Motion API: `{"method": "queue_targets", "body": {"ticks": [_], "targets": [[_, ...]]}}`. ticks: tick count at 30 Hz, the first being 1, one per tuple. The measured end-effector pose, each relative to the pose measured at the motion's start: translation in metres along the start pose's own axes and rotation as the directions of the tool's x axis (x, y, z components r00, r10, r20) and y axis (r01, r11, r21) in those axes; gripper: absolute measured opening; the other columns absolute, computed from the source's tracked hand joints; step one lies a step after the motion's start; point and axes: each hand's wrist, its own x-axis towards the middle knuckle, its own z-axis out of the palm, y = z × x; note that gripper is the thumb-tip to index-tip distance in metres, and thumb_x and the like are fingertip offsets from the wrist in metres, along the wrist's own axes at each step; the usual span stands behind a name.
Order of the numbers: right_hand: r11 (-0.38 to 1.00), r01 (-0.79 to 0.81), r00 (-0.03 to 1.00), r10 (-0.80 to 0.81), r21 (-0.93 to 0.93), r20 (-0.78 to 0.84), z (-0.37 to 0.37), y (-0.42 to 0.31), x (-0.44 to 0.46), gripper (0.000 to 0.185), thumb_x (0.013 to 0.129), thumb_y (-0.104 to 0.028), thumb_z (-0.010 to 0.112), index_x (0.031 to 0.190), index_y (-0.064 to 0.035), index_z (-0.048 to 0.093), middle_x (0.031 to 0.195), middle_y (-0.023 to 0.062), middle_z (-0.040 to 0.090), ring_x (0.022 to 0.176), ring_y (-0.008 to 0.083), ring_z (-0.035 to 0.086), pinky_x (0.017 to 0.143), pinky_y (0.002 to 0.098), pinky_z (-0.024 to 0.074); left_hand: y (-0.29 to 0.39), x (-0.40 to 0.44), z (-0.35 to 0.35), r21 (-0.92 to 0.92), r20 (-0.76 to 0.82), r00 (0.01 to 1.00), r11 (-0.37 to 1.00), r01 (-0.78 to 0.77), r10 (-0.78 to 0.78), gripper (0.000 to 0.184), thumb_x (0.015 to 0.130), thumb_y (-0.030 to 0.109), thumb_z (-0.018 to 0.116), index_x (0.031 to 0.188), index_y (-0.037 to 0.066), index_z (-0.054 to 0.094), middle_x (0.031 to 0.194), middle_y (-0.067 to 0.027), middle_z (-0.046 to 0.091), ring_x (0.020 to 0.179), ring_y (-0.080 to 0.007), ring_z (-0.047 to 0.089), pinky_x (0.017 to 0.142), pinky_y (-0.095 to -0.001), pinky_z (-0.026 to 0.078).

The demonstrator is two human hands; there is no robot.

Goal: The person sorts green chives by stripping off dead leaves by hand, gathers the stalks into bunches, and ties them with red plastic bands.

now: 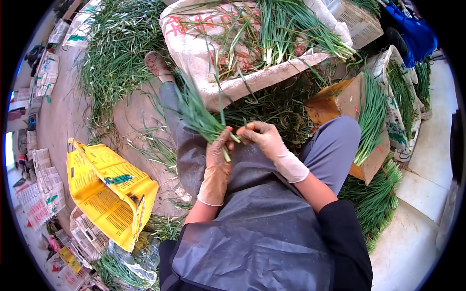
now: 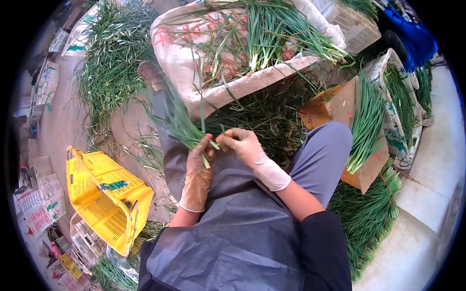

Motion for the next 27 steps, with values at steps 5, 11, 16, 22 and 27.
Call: {"method": "queue_targets", "body": {"ticks": [5,11,16,22,27], "targets": [[0.149,0.197,0.976,0.064,-0.969,0.208,-0.064,-0.022,0.024,0.02,0.075,-0.026,0.061,0.084,-0.009,0.065,0.082,0.0142,0.063,0.079,0.031,0.062,0.069,0.0401,0.0489,0.072,0.002,-0.009,-0.265,-0.035,0.973,0.936,-0.231,0.23,0.014,0.083,0.01,0.063,0.093,0.001,0.06,0.088,-0.0086,0.062,0.067,-0.0119,0.056,0.059,-0.0224,0.045],[0.181,-0.18,0.886,-0.397,-0.967,-0.239,0.01,-0.095,0.197,0.038,0.076,-0.043,0.063,0.094,-0.0094,0.065,0.09,0.017,0.064,0.085,0.0308,0.062,0.074,0.0405,0.0484,0.141,0.017,-0.019,-0.501,0.292,0.819,0.808,-0.31,0.495,0.018,0.09,0.016,0.053,0.098,0.001,0.059,0.065,0.0003,0.046,0.046,-0.0058,0.031,0.045,-0.0205,0.026],[0.35,0.017,0.972,-0.224,-0.937,-0.066,0.021,-0.088,0.189,0.027,0.077,-0.032,0.057,0.087,-0.0083,0.065,0.085,0.0143,0.064,0.082,0.029,0.062,0.077,0.0392,0.0478,0.143,0.043,-0.053,-0.606,0.358,0.895,0.795,0.006,0.266,0.028,0.092,0.023,0.05,0.112,0.005,0.058,0.051,0.0051,0.029,0.039,-0.0048,0.023,0.04,-0.0218,0.021],[0.145,-0.129,0.991,-0.008,-0.981,-0.131,-0.025,-0.116,0.116,0.053,0.076,-0.05,0.059,0.109,-0.0086,0.06,0.094,0.0182,0.063,0.091,0.0286,0.061,0.083,0.0398,0.0459,0.106,0.056,-0.074,-0.664,0.467,0.87,0.713,0.227,0.158,0.029,0.094,0.018,0.045,0.113,-0.001,0.055,0.056,0.0034,0.035,0.044,-0.0053,0.031,0.046,-0.0209,0.027],[-0.017,-0.572,0.793,-0.27,-0.82,-0.547,-0.093,-0.086,0.238,0.068,0.083,-0.033,0.057,0.129,0.0102,0.032,0.114,0.0174,0.056,0.099,0.0287,0.058,0.083,0.0389,0.0452,0.112,0.031,-0.029,-0.693,0.072,0.997,0.72,0.031,0.026,0.024,0.094,0.013,0.044,0.108,-0.004,0.053,0.069,-0.0021,0.044,0.047,-0.0058,0.033,0.047,-0.0215,0.029]]}}
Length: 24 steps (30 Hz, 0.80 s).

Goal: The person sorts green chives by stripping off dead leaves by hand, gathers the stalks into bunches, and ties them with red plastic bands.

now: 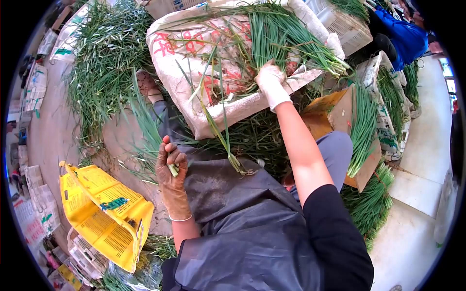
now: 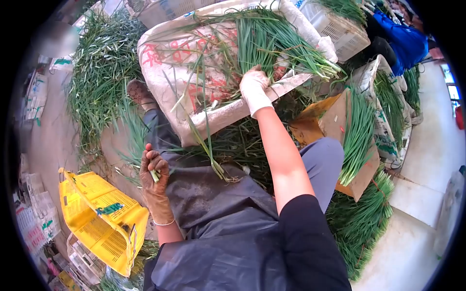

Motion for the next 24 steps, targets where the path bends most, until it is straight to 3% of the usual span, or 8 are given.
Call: {"method": "queue_targets", "body": {"ticks": [2,8,12,13,15,18,20,24], "targets": [[0.994,-0.066,0.993,0.074,0.084,-0.094,-0.004,-0.01,-0.004,0.058,0.077,-0.023,0.061,0.123,0.0072,0.041,0.111,0.0188,0.058,0.096,0.0313,0.06,0.082,0.0391,0.0467,0.006,0.004,-0.007,0.07,0.373,0.914,0.987,0.147,-0.162,0.024,0.094,0.014,0.045,0.108,-0.004,0.053,0.067,-0.0012,0.043,0.047,-0.0061,0.033,0.047,-0.0214,0.029],[0.608,0.327,0.886,-0.463,0.723,-0.011,-0.078,0.026,-0.111,0.047,0.072,-0.027,0.064,0.114,-0.0078,0.052,0.105,0.0226,0.059,0.103,0.0353,0.055,0.089,0.0403,0.0424,-0.023,-0.006,0.007,0.233,0.381,0.919,0.972,0.012,-0.102,0.027,0.092,0.024,0.05,0.109,0.003,0.056,0.062,0.0025,0.035,0.045,-0.0058,0.03,0.045,-0.0211,0.027],[0.872,0.49,0.836,-0.466,0.012,-0.291,-0.049,0.042,-0.121,0.033,0.079,-0.037,0.062,0.098,-0.01,0.067,0.103,0.0154,0.059,0.092,0.0302,0.058,0.08,0.0397,0.0443,-0.054,-0.006,0.008,0.292,0.367,0.899,0.947,0.132,-0.238,0.026,0.09,0.027,0.054,0.108,0.008,0.057,0.059,0.0021,0.037,0.046,-0.0068,0.033,0.046,-0.0212,0.03],[0.817,0.508,0.852,-0.431,0.273,-0.296,-0.048,0.049,-0.122,0.03,0.081,-0.035,0.061,0.097,-0.0103,0.067,0.097,0.0159,0.06,0.09,0.0304,0.058,0.08,0.0388,0.0446,-0.064,-0.005,0.008,0.336,0.192,0.957,0.931,0.145,-0.218,0.025,0.09,0.025,0.055,0.107,0.008,0.057,0.061,0.0005,0.04,0.048,-0.008,0.037,0.047,-0.0218,0.032],[0.477,0.364,0.909,-0.369,0.8,-0.194,-0.055,0.055,-0.127,0.029,0.084,-0.032,0.059,0.096,-0.0074,0.067,0.085,0.0136,0.065,0.08,0.0244,0.061,0.075,0.0327,0.0462,-0.083,-0.011,0.025,0.377,-0.138,0.986,0.915,0.144,-0.098,0.021,0.088,0.02,0.057,0.103,0.005,0.056,0.068,-0.0045,0.048,0.053,-0.0117,0.045,0.05,-0.0239,0.038],[0.705,0.304,0.95,-0.273,0.64,-0.15,-0.056,0.075,-0.126,0.032,0.088,-0.035,0.052,0.099,-0.0085,0.066,0.09,0.0108,0.066,0.078,0.023,0.062,0.074,0.0318,0.0459,-0.083,0.003,0.001,0.28,0.105,0.956,0.93,0.236,-0.274,0.021,0.088,0.019,0.058,0.101,0.002,0.057,0.072,-0.0045,0.052,0.055,-0.0111,0.046,0.048,-0.0238,0.037],[0.152,-0.016,0.916,-0.395,0.988,0.075,-0.065,0.085,-0.154,0.034,0.094,-0.033,0.045,0.103,-0.006,0.062,0.066,0.0015,0.058,0.056,0.008,0.049,0.053,0.0206,0.0385,-0.092,0.006,0.002,0.292,0.142,0.955,0.933,0.211,-0.26,0.02,0.088,0.016,0.058,0.1,0.001,0.056,0.069,-0.0034,0.05,0.053,-0.0105,0.045,0.047,-0.0233,0.035],[0.071,-0.086,0.848,-0.519,0.994,0.11,-0.041,0.082,-0.202,0.027,0.091,-0.028,0.052,0.099,-0.004,0.063,0.069,-0.0029,0.056,0.056,0.0035,0.046,0.051,0.0167,0.0361,-0.117,-0.016,0.0,0.478,0.087,0.975,0.867,0.139,-0.204,0.025,0.082,0.013,0.065,0.102,0.001,0.056,0.067,-0.0007,0.048,0.051,-0.0086,0.043,0.045,-0.0208,0.033]]}}
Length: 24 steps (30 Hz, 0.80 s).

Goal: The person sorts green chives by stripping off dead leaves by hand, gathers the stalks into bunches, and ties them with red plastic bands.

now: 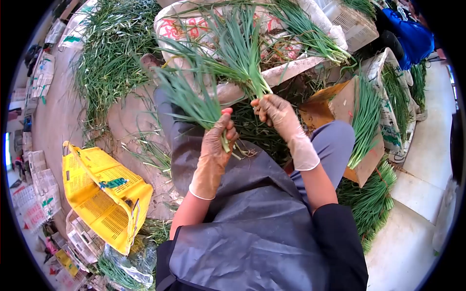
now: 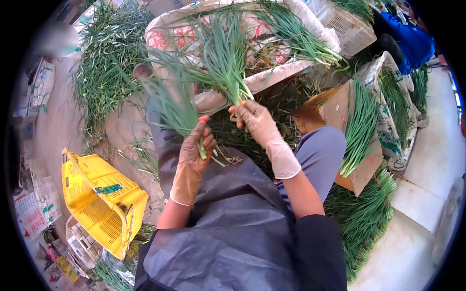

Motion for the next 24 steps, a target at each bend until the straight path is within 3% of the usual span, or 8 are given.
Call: {"method": "queue_targets", "body": {"ticks": [2,4,6,12,14,15,18,24], "targets": [[0.999,0.028,0.999,-0.029,-0.029,-0.023,0.02,0.019,-0.017,0.022,0.09,-0.023,0.055,0.095,-0.0035,0.063,0.072,-0.0029,0.058,0.058,0.0036,0.047,0.053,0.0176,0.0385,-0.01,-0.009,0.008,0.121,-0.039,0.999,0.992,-0.026,0.031,0.024,0.081,0.011,0.067,0.101,0.001,0.057,0.067,0.0003,0.051,0.052,-0.0079,0.044,0.046,-0.0198,0.035],[0.85,0.248,0.954,-0.297,-0.465,-0.033,0.037,0.032,-0.032,0.014,0.085,-0.021,0.059,0.084,-0.007,0.058,0.065,0.0104,0.059,0.056,0.0248,0.059,0.05,0.0321,0.0445,-0.021,-0.012,0.006,0.253,-0.182,0.981,0.967,-0.014,0.062,0.021,0.077,0.011,0.07,0.093,0.005,0.059,0.068,0.0019,0.054,0.051,-0.0069,0.047,0.045,-0.0179,0.037],[0.666,0.306,0.917,-0.399,-0.68,0.021,0.048,0.027,-0.045,0.014,0.083,-0.02,0.058,0.078,-0.0089,0.053,0.065,0.0135,0.057,0.061,0.0318,0.059,0.051,0.0386,0.0453,-0.025,-0.011,-0.003,0.327,-0.187,0.975,0.943,-0.053,0.12,0.017,0.077,0.01,0.069,0.09,0.005,0.058,0.067,0.0013,0.055,0.049,-0.0067,0.046,0.045,-0.0184,0.037],[0.33,0.409,0.82,-0.541,-0.851,0.185,0.045,0.032,-0.049,0.018,0.084,-0.023,0.057,0.076,-0.0083,0.053,0.065,0.0115,0.057,0.06,0.0291,0.059,0.052,0.0368,0.046,-0.024,-0.022,-0.01,0.341,-0.174,0.981,0.94,-0.025,0.089,0.013,0.079,0.01,0.066,0.089,0.004,0.06,0.068,0.0001,0.057,0.048,-0.0063,0.045,0.044,-0.018,0.036],[0.871,0.223,0.969,-0.247,-0.438,0.001,0.05,0.038,-0.049,0.021,0.086,-0.027,0.058,0.084,-0.0061,0.057,0.069,0.0091,0.061,0.057,0.0227,0.059,0.054,0.031,0.0466,-0.02,-0.017,-0.016,0.28,-0.13,0.989,0.96,-0.024,0.063,0.014,0.079,0.009,0.066,0.09,0.003,0.06,0.068,-0.0001,0.057,0.048,-0.0065,0.046,0.044,-0.018,0.037],[0.995,-0.051,0.996,0.045,0.082,0.073,0.048,0.036,-0.047,0.024,0.088,-0.027,0.059,0.09,-0.004,0.061,0.077,0.0058,0.064,0.058,0.0144,0.058,0.056,0.027,0.047,-0.018,-0.016,-0.018,0.218,-0.089,0.995,0.976,-0.016,0.036,0.015,0.08,0.009,0.065,0.092,0.002,0.06,0.068,-0.0004,0.057,0.048,-0.0066,0.046,0.043,-0.018,0.037],[0.882,-0.16,0.987,0.148,0.443,0.062,0.052,0.023,-0.044,0.021,0.089,-0.024,0.057,0.09,-0.0027,0.061,0.082,0.0031,0.064,0.061,0.0089,0.057,0.056,0.0241,0.0467,-0.015,-0.019,-0.019,0.15,-0.08,0.995,0.988,-0.039,0.051,0.018,0.08,0.009,0.064,0.094,-0.001,0.06,0.069,-0.0008,0.057,0.048,-0.007,0.046,0.043,-0.0177,0.037],[0.963,-0.022,0.997,0.04,0.269,-0.061,0.047,0.027,-0.037,0.017,0.085,-0.018,0.061,0.081,-0.0024,0.063,0.076,0.002,0.062,0.069,0.0074,0.056,0.065,0.0209,0.0453,-0.009,-0.012,-0.04,0.115,-0.088,0.989,0.987,-0.112,0.122,0.021,0.079,0.009,0.065,0.096,-0.002,0.061,0.071,-0.0004,0.057,0.049,-0.0069,0.047,0.042,-0.0173,0.036]]}}
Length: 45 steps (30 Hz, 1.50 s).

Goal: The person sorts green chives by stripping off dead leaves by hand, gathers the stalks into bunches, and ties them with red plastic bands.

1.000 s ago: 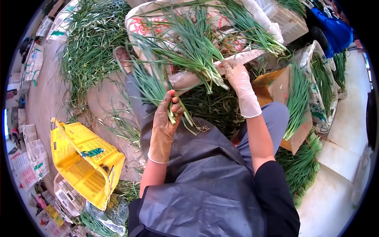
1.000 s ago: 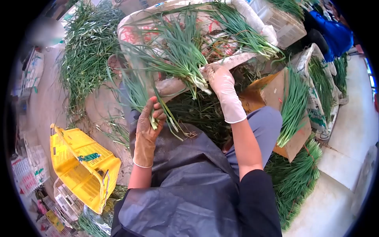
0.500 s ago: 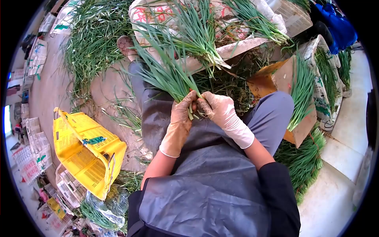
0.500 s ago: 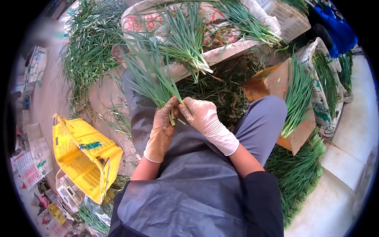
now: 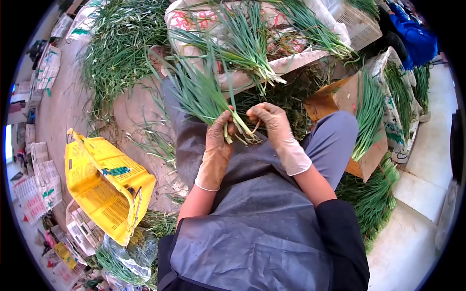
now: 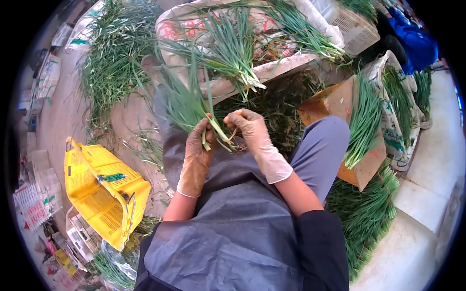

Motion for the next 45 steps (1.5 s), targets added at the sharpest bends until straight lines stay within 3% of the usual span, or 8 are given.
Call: {"method": "queue_targets", "body": {"ticks": [12,16,18,20,24,30,39,45], "targets": [[0.978,-0.195,0.952,0.206,-0.07,0.225,-0.04,-0.005,0.007,0.023,0.084,-0.02,0.061,0.095,0.0007,0.058,0.079,0.007,0.061,0.071,0.0144,0.059,0.068,0.0282,0.0481,0.032,-0.003,-0.019,-0.166,-0.132,0.981,0.972,-0.165,0.144,0.021,0.081,0.008,0.064,0.1,-0.001,0.06,0.07,-0.0027,0.056,0.051,-0.0092,0.051,0.043,-0.0174,0.043],[-0.027,0.164,0.924,-0.346,-0.986,0.163,-0.061,0.018,-0.003,0.042,0.081,-0.033,0.063,0.111,-0.0033,0.057,0.1,0.0118,0.062,0.088,0.021,0.061,0.079,0.034,0.0472,0.045,0.002,-0.022,-0.165,-0.071,0.971,0.957,-0.237,0.229,0.022,0.083,0.009,0.063,0.102,0.0,0.059,0.071,-0.0029,0.056,0.053,-0.0093,0.05,0.044,-0.0187,0.041],[0.726,0.145,0.987,-0.057,-0.672,0.151,-0.014,-0.004,-0.014,0.041,0.084,-0.035,0.06,0.111,-0.0034,0.055,0.1,0.0143,0.062,0.089,0.022,0.061,0.076,0.0324,0.0475,0.031,0.002,-0.015,-0.131,-0.051,0.975,0.967,-0.22,0.215,0.023,0.082,0.012,0.065,0.102,0.0,0.059,0.071,-0.0024,0.055,0.054,-0.0083,0.049,0.046,-0.019,0.04],[0.798,0.072,0.969,0.087,-0.599,0.233,0.016,0.011,-0.002,0.027,0.088,-0.027,0.056,0.103,-0.0052,0.057,0.075,0.0066,0.063,0.067,0.021,0.06,0.062,0.032,0.0475,0.015,-0.003,0.0,0.021,-0.063,0.988,0.99,-0.141,0.142,0.024,0.082,0.012,0.066,0.102,0.0,0.06,0.073,-0.0017,0.057,0.056,-0.008,0.051,0.048,-0.0186,0.041],[0.068,0.496,0.868,-0.072,-0.866,0.491,0.033,0.001,0.01,0.018,0.08,-0.023,0.055,0.089,-0.0069,0.055,0.072,0.0145,0.061,0.07,0.0339,0.061,0.062,0.0419,0.0484,0.014,0.006,-0.011,0.061,-0.13,0.991,0.998,-0.02,0.028,0.022,0.08,0.014,0.068,0.098,0.003,0.062,0.08,-0.0036,0.062,0.063,-0.0113,0.058,0.054,-0.0219,0.049],[0.001,0.18,0.952,-0.25,-0.984,0.174,0.053,-0.02,0.014,0.048,0.078,-0.029,0.057,0.117,-0.0042,0.045,0.084,0.0143,0.059,0.076,0.032,0.061,0.062,0.041,0.0493,-0.002,0.037,-0.012,0.022,0.002,1.0,1.0,-0.004,0.004,0.02,0.079,0.006,0.064,0.098,0.001,0.059,0.089,-0.0063,0.064,0.076,-0.0164,0.062,0.067,-0.0266,0.051],[-0.041,0.615,0.744,-0.303,-0.788,0.596,0.029,0.008,0.031,0.021,0.074,-0.018,0.055,0.09,-0.0055,0.059,0.086,0.0088,0.057,0.082,0.0272,0.056,0.069,0.039,0.0448,-0.007,0.043,-0.02,-0.159,0.019,0.969,0.956,0.245,-0.245,0.02,0.083,0.013,0.063,0.099,0.002,0.058,0.087,-0.0096,0.063,0.074,-0.0186,0.062,0.073,-0.0313,0.054],[-0.209,-0.084,0.886,-0.463,-0.974,0.023,-0.025,-0.034,0.118,0.018,0.078,-0.028,0.06,0.088,-0.0131,0.063,0.076,0.0104,0.062,0.075,0.0303,0.06,0.063,0.0398,0.0459,0.058,0.01,0.001,-0.136,0.046,0.998,0.99,-0.028,0.035,0.02,0.084,0.013,0.063,0.098,0.001,0.054,0.071,-0.0042,0.054,0.057,-0.0126,0.051,0.054,-0.0234,0.043]]}}
